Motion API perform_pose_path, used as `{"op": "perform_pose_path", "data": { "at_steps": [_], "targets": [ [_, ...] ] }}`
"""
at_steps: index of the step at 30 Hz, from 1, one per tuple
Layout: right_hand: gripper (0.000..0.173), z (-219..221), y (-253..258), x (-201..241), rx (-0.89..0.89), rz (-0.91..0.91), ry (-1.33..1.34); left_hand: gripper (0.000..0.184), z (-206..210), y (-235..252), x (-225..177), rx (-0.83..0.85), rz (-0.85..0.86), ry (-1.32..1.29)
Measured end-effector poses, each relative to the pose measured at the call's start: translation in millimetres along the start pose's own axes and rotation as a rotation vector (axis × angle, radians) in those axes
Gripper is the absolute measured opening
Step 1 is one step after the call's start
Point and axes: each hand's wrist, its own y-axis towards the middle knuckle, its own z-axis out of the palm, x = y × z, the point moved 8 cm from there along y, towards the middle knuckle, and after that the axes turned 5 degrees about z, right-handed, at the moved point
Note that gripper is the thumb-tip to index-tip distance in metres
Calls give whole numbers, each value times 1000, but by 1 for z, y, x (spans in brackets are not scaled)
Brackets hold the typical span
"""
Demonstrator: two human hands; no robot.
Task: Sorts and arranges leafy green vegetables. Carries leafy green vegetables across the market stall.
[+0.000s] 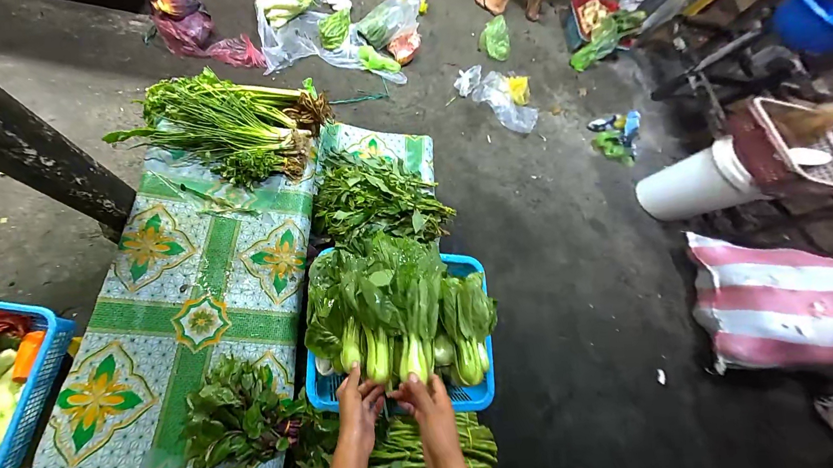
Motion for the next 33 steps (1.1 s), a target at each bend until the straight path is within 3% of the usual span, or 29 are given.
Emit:
{"op": "perform_pose_path", "data": {
  "at_steps": [2,5,8,11,13,18,21,24,27,33],
  "targets": [
    [28,-8,-9,18,21,-24,94,56,0,5,-1,-23,-4,-40],
    [38,-8,-10,30,34,-74,55,53,1,10,-9,-104,76,-103],
    [36,7,3,10,58,11,-32,67,3,10,-15,-111,210,-10],
    [33,26,16,-7,79,121,-95,63,6,14,-14,-43,285,156],
    [35,35,23,-12,57,98,-148,60,2,18,-19,-48,315,208],
    [72,37,27,-7,-56,-18,-332,43,0,15,-30,-60,232,216],
    [77,39,28,-1,-85,-54,-352,47,-4,16,-37,-54,176,220],
    [77,39,31,-2,-108,-22,-281,54,-5,22,-44,53,79,300],
    [77,42,27,8,-136,0,-184,47,-3,29,-58,243,17,426],
    [71,54,-34,57,-170,-10,-66,37,0,3,-101,611,12,294]
  ]
}}
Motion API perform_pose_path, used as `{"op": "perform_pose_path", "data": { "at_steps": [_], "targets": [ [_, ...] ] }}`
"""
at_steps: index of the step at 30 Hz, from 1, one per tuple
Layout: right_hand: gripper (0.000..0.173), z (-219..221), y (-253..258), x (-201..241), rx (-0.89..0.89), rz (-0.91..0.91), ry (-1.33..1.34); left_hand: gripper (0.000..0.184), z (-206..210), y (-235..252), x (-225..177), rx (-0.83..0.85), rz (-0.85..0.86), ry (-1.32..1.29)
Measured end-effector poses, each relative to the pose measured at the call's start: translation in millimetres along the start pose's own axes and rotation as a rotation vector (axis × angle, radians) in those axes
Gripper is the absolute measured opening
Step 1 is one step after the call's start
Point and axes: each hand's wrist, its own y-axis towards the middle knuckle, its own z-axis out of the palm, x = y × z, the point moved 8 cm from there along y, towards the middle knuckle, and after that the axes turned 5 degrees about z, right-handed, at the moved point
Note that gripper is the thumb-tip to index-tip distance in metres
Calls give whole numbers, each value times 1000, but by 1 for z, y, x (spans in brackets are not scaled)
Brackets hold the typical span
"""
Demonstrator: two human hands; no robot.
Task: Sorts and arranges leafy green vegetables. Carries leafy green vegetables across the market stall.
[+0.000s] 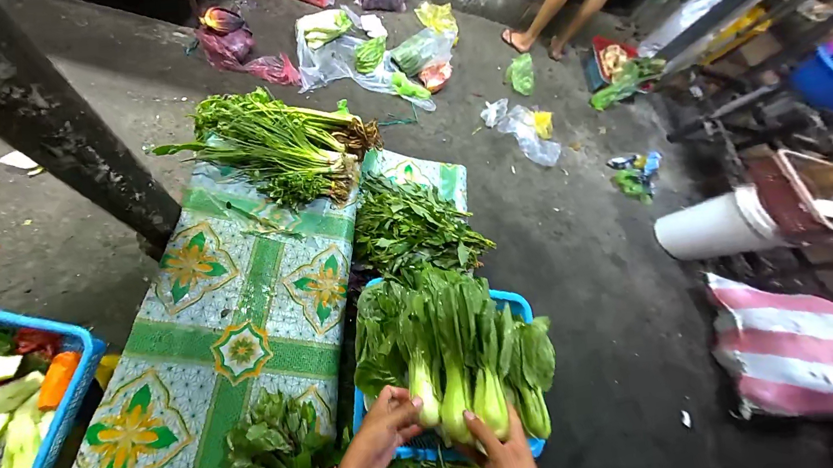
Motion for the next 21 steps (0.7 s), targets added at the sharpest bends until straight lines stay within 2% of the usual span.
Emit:
{"op": "perform_pose_path", "data": {
  "at_steps": [2,5,6,8,10,13,15,18,21],
  "targets": [
    [80,9,-28,26,43,-89,-43,49,-2,-13,-26,163,85,-63],
    [88,58,-41,60,236,-270,-135,88,-33,-27,-76,258,266,-85],
    [92,84,-35,68,319,-351,-187,91,-50,-28,-93,246,319,-74],
    [97,144,-12,77,450,-475,-314,78,-93,-24,-121,129,389,-79],
    [90,211,17,76,564,-504,-404,76,-142,-12,-135,-38,393,-80],
    [74,308,65,57,801,-407,-505,72,-209,10,-146,-272,377,-87],
    [67,357,91,36,934,-290,-500,67,-241,21,-147,-402,350,-89],
    [64,394,123,0,992,-119,-504,57,-265,39,-135,-558,240,-132],
    [66,399,141,-33,909,26,-531,57,-273,54,-117,-647,134,-161]
  ]
}}
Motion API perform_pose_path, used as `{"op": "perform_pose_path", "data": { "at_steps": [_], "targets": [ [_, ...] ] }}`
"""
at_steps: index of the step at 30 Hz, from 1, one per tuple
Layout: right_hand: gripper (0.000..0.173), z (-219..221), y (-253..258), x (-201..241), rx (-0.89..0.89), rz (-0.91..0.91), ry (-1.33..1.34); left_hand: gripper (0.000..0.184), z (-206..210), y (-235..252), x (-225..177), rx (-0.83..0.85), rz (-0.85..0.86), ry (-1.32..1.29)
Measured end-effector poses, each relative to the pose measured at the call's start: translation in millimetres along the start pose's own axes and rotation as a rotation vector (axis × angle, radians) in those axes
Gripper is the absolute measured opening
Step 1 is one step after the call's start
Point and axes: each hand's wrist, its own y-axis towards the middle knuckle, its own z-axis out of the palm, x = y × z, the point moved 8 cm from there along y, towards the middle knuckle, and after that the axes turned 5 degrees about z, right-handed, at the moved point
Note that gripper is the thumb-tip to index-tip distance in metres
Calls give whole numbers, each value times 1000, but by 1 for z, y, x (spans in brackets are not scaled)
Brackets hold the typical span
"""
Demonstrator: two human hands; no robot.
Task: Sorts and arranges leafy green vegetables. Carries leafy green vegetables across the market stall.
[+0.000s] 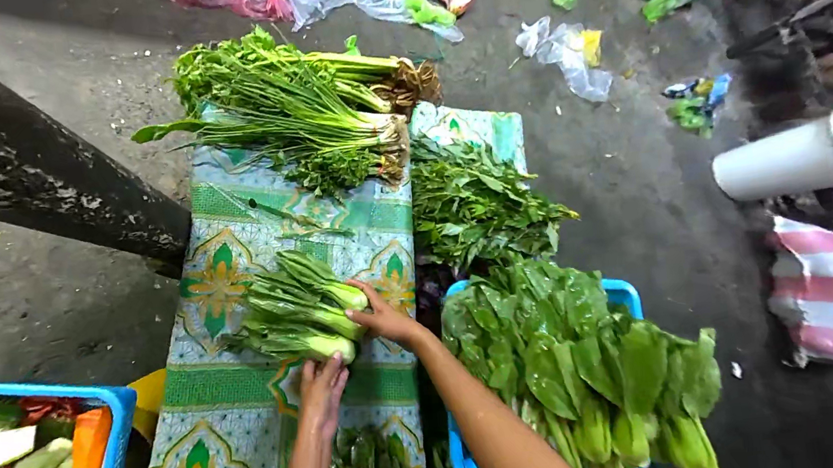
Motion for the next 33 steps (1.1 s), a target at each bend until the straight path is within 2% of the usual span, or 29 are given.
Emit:
{"op": "perform_pose_path", "data": {
  "at_steps": [2,5,8,16,24,26,28,31,33],
  "targets": [
    [62,-5,4,-17,-122,52,65,62,4,3,4,-40,-18,6],
    [61,-8,2,-27,-325,37,163,63,11,3,2,-24,-44,18],
    [59,-4,0,-21,-418,10,202,66,12,4,-4,-11,-52,49],
    [56,23,4,25,-259,-125,171,69,-12,9,-33,71,63,49],
    [55,45,40,131,-145,-394,139,66,-10,26,-135,66,354,16],
    [56,46,52,149,-151,-397,107,64,-5,36,-150,60,338,5],
    [56,46,67,150,-200,-339,61,60,-2,48,-151,34,251,8],
    [56,45,88,122,-317,-176,-13,52,-6,65,-128,17,71,59],
    [58,43,93,98,-339,-120,27,54,-11,71,-114,29,47,99]
  ]
}}
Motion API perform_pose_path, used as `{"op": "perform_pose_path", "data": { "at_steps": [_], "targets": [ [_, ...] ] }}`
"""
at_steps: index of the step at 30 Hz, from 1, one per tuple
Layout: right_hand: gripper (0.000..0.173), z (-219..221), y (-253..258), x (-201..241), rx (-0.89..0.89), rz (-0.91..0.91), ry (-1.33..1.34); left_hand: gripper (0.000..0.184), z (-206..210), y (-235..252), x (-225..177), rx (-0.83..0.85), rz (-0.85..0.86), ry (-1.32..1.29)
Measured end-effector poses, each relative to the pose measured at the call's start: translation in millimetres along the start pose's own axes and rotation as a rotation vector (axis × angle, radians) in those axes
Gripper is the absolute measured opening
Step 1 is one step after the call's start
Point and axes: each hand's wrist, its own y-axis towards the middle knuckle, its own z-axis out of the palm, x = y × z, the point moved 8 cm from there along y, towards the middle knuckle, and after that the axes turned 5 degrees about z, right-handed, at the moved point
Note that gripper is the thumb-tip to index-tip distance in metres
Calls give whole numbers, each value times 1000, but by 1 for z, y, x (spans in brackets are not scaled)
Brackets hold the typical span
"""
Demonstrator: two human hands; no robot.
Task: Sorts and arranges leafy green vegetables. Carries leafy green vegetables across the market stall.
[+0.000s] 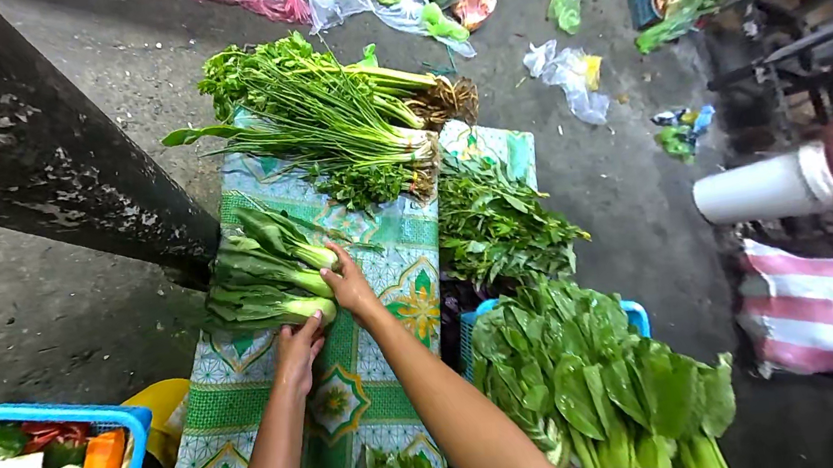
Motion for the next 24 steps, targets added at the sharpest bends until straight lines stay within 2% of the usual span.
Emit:
{"op": "perform_pose_path", "data": {
  "at_steps": [11,20,24],
  "targets": [
    [58,-19,-16,-20,-37,37,32,50,11,-16,20,33,-46,8],
    [48,-87,-51,-69,-203,70,33,45,63,-52,88,122,-196,-18],
    [48,-112,-57,-62,-176,-6,-22,43,92,-58,100,134,-206,-135]
  ]
}}
